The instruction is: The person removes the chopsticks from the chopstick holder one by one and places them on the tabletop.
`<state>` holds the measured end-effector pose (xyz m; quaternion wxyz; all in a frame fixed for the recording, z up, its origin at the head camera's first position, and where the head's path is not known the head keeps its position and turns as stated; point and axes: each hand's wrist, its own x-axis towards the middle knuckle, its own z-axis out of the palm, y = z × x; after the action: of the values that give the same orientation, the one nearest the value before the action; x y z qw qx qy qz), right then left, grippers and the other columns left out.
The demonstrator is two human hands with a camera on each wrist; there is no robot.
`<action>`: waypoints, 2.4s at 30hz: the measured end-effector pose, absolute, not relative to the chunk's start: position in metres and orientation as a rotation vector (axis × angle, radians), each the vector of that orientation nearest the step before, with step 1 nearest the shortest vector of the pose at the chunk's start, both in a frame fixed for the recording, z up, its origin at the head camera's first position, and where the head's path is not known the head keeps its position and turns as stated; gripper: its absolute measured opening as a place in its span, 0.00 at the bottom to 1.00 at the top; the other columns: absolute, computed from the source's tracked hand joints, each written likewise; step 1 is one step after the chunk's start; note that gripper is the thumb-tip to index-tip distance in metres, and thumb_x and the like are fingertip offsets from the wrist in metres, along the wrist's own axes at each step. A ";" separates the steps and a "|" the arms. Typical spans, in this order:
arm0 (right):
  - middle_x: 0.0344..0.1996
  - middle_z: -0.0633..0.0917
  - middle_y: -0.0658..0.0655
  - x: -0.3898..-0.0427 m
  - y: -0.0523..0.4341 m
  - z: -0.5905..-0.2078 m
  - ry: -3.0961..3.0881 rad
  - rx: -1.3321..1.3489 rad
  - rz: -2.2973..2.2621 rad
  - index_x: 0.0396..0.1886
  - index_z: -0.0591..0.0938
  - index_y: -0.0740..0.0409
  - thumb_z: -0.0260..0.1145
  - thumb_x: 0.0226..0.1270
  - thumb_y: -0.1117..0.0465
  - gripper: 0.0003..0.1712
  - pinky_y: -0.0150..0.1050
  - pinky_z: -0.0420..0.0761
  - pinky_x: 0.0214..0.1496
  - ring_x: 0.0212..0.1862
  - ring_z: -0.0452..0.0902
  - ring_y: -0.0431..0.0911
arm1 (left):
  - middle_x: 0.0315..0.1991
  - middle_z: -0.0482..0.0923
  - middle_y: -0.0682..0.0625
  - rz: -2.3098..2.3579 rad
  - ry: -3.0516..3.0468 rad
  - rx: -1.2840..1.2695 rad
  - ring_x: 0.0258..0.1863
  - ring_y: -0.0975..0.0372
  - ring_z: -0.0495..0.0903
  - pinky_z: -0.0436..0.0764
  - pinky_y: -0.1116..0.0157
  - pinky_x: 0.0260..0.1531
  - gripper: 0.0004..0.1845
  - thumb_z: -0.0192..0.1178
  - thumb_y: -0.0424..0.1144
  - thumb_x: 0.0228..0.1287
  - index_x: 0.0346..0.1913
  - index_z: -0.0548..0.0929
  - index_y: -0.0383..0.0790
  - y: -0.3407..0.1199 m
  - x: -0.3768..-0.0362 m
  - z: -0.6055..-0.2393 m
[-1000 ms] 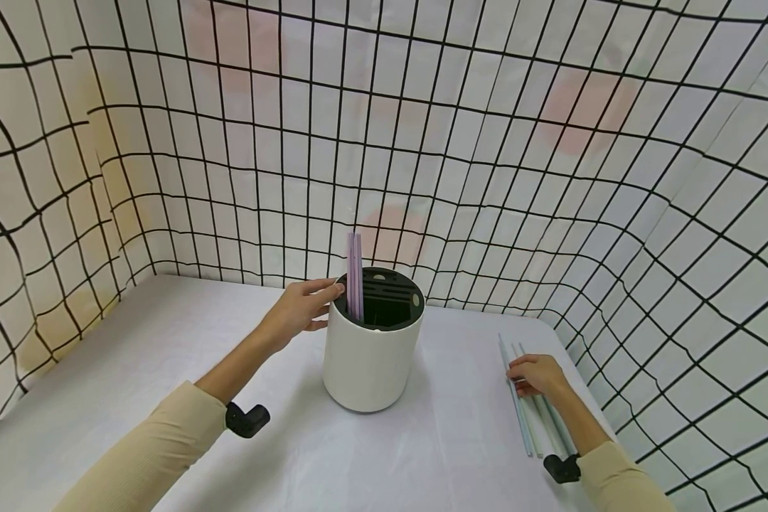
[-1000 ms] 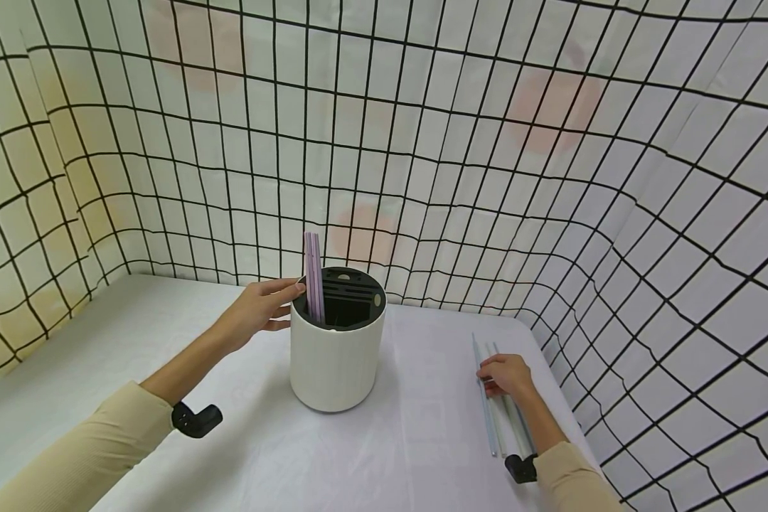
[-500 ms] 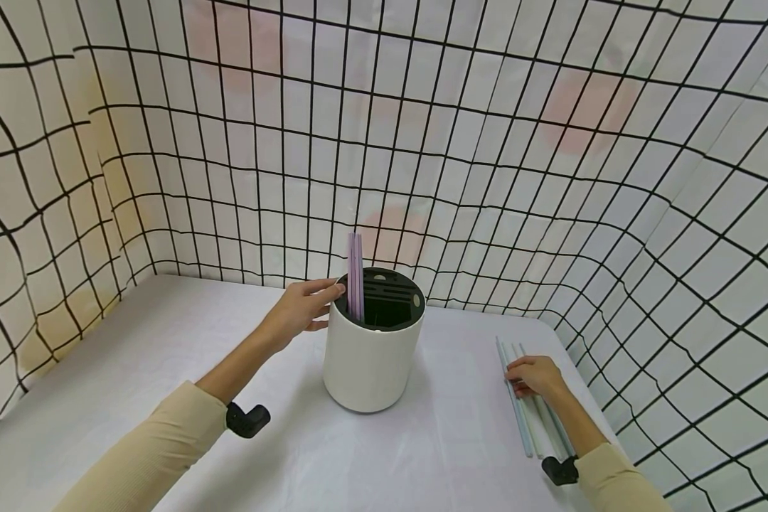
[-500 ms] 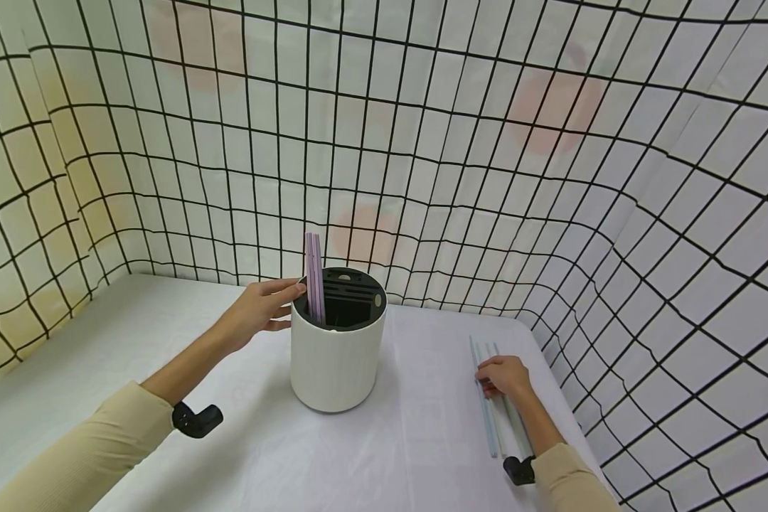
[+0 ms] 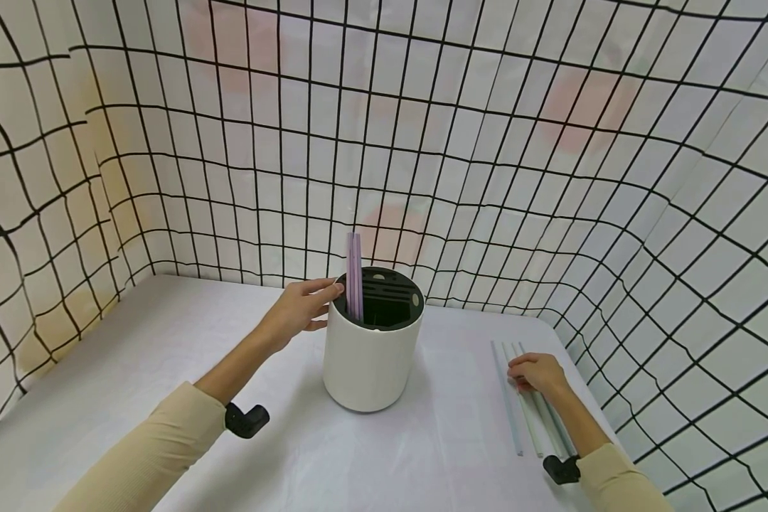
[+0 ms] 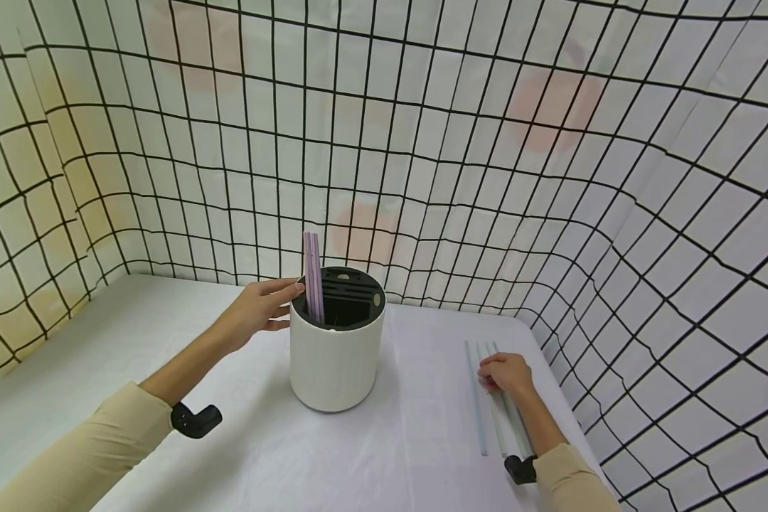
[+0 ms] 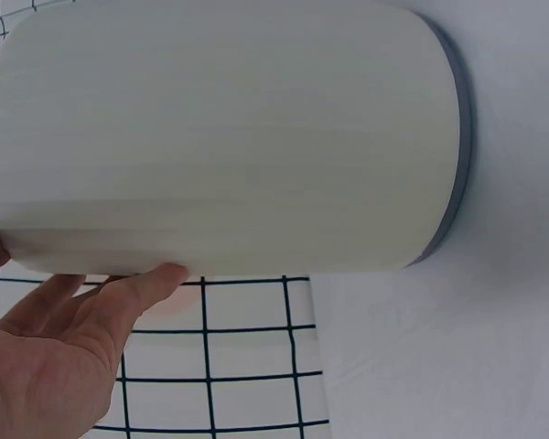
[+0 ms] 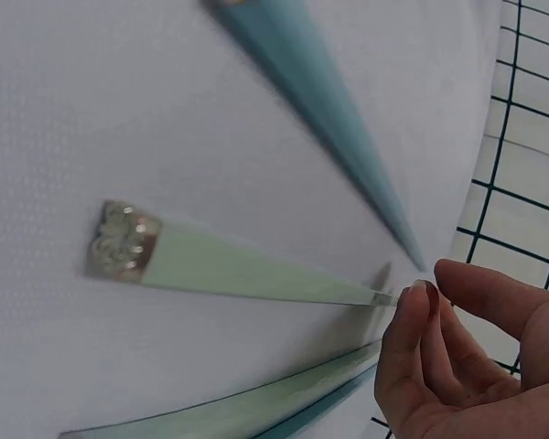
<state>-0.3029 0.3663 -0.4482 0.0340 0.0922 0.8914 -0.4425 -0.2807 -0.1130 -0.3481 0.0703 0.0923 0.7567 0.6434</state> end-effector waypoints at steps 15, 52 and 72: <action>0.41 0.89 0.58 -0.300 0.325 -0.399 2.746 0.102 -1.527 0.56 0.83 0.67 0.69 0.70 0.59 0.20 0.37 0.90 0.44 0.37 0.87 0.45 | 0.72 0.71 0.41 1.955 2.258 0.302 0.68 0.45 0.75 0.81 0.50 0.61 0.34 0.57 0.54 0.75 0.76 0.67 0.38 -0.113 -0.279 -0.348; 0.51 0.88 0.60 -0.281 0.119 -0.282 2.573 -0.545 -1.634 0.49 0.86 0.61 0.71 0.68 0.62 0.12 0.46 0.86 0.58 0.45 0.88 0.56 | 0.70 0.73 0.40 1.968 2.244 0.303 0.67 0.46 0.75 0.82 0.50 0.59 0.33 0.57 0.53 0.76 0.74 0.69 0.38 -0.114 -0.281 -0.350; 0.41 0.91 0.56 -0.284 0.099 -0.296 2.692 -0.616 -1.547 0.46 0.87 0.58 0.74 0.65 0.62 0.11 0.48 0.86 0.60 0.49 0.87 0.48 | 0.71 0.72 0.40 1.961 2.258 0.312 0.68 0.46 0.75 0.83 0.50 0.59 0.33 0.57 0.55 0.75 0.74 0.70 0.38 -0.113 -0.280 -0.349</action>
<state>-0.2844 0.0992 -0.2961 -0.0115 -0.1945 0.8504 -0.4887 -0.2804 -0.1133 -0.3488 0.0675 0.1037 0.7492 0.6506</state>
